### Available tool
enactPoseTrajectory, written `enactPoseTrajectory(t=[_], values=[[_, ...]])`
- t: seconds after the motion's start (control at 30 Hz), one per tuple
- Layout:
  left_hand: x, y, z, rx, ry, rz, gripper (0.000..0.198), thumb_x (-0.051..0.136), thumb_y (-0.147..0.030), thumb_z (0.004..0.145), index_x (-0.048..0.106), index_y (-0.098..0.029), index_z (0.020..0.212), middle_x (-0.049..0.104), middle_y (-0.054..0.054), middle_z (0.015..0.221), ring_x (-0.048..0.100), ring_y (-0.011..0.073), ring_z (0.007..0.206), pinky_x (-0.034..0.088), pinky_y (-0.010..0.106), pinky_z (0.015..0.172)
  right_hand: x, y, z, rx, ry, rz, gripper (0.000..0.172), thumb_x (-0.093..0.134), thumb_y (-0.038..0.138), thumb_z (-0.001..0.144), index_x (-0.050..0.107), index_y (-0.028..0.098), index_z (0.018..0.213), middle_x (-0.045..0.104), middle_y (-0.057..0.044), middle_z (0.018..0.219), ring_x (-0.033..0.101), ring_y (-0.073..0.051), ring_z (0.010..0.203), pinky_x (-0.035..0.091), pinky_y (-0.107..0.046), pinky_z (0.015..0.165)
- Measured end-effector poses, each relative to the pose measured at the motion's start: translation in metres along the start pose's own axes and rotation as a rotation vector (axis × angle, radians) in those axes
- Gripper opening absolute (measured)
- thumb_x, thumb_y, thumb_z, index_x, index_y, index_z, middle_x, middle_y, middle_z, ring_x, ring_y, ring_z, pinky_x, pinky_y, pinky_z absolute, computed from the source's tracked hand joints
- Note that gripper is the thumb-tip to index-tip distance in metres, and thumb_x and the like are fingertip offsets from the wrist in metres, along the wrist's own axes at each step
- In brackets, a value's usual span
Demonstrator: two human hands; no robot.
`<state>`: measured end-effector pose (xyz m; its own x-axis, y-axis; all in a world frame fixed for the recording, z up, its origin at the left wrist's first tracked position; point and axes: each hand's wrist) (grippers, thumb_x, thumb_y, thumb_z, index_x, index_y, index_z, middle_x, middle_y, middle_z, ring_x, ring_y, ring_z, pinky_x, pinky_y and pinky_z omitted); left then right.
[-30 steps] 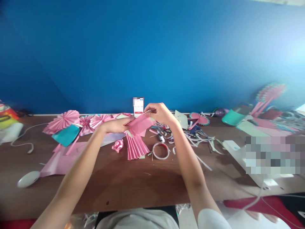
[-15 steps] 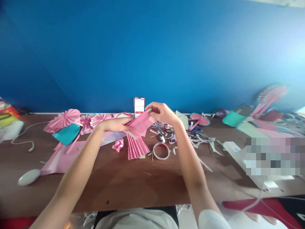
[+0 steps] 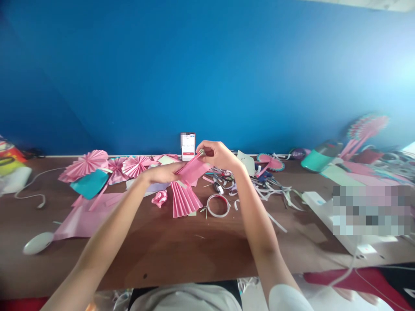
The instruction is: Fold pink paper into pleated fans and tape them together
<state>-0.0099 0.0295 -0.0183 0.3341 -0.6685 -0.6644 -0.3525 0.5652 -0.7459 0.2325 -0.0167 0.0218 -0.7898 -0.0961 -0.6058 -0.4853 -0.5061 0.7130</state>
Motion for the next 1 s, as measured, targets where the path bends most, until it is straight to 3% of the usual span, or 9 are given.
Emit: enactPoseTrajectory(t=[0.1,0.23,0.4,0.53,0.7,0.9,1.0], values=[[0.001,-0.002,0.002,-0.023,-0.065,-0.023,0.049,0.062,-0.020,0.080,0.055,-0.020,0.128,0.065,0.012,0.122,0.063,0.0250,0.107,0.051,0.035,0.087,0.000,-0.001,0.002,-0.002,-0.056,0.017,0.014,0.064,0.025,0.079,0.066,0.017,0.089,0.059,0.001,0.069,0.047,-0.010,0.059,0.035,-0.025,0.054],[0.001,-0.009,0.000,-0.067,-0.084,-0.033,0.038,0.053,-0.017,0.083,0.058,-0.019,0.120,0.070,0.010,0.109,0.067,0.0216,0.093,0.051,0.031,0.077,-0.002,-0.003,0.002,-0.014,-0.067,0.049,0.018,0.065,0.029,0.078,0.069,0.016,0.090,0.060,0.000,0.070,0.048,-0.010,0.059,0.037,-0.026,0.055],[0.000,-0.017,-0.006,-0.091,-0.088,-0.032,0.037,0.055,-0.032,0.090,0.056,-0.017,0.124,0.066,0.012,0.123,0.064,0.0229,0.105,0.051,0.030,0.081,-0.007,-0.002,0.000,0.022,-0.091,0.038,0.022,0.062,0.032,0.080,0.069,0.015,0.093,0.060,0.000,0.067,0.048,-0.011,0.057,0.037,-0.026,0.053],[-0.002,-0.016,-0.006,-0.082,-0.012,-0.001,0.041,0.062,-0.043,0.086,0.060,-0.015,0.116,0.068,0.013,0.119,0.065,0.0237,0.102,0.050,0.030,0.079,-0.010,0.000,-0.002,0.015,-0.107,-0.010,0.019,0.060,0.031,0.081,0.067,0.016,0.089,0.060,-0.001,0.068,0.049,-0.012,0.057,0.037,-0.026,0.053],[-0.003,-0.012,-0.005,-0.114,-0.015,-0.018,0.033,0.060,-0.035,0.086,0.060,-0.016,0.112,0.070,0.011,0.109,0.067,0.0219,0.091,0.050,0.028,0.073,-0.010,0.004,-0.003,-0.002,-0.119,-0.057,0.016,0.056,0.024,0.080,0.068,0.016,0.086,0.064,-0.003,0.072,0.054,-0.014,0.063,0.039,-0.027,0.056],[-0.007,-0.009,-0.011,-0.165,0.127,0.065,0.036,0.060,-0.039,0.084,0.061,-0.017,0.112,0.068,0.011,0.111,0.065,0.0241,0.096,0.049,0.031,0.079,-0.007,0.006,-0.003,-0.017,-0.035,-0.010,0.026,0.051,0.015,0.075,0.073,0.016,0.089,0.070,-0.004,0.085,0.055,-0.012,0.065,0.038,-0.026,0.056],[-0.004,-0.010,-0.009,-0.110,0.035,0.052,0.045,0.060,-0.034,0.084,0.055,-0.018,0.126,0.064,0.012,0.121,0.062,0.0258,0.107,0.049,0.034,0.087,-0.004,0.005,-0.001,-0.018,-0.013,-0.034,0.032,0.048,0.013,0.076,0.075,0.017,0.094,0.069,-0.003,0.083,0.053,-0.011,0.064,0.037,-0.026,0.056]])
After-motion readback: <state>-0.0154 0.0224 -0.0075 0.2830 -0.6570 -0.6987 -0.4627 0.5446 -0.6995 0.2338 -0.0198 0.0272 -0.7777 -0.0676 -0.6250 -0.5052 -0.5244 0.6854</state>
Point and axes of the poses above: each hand's wrist, its own z-axis towards the middle knuckle, its own x-axis out of the palm, y = z × x
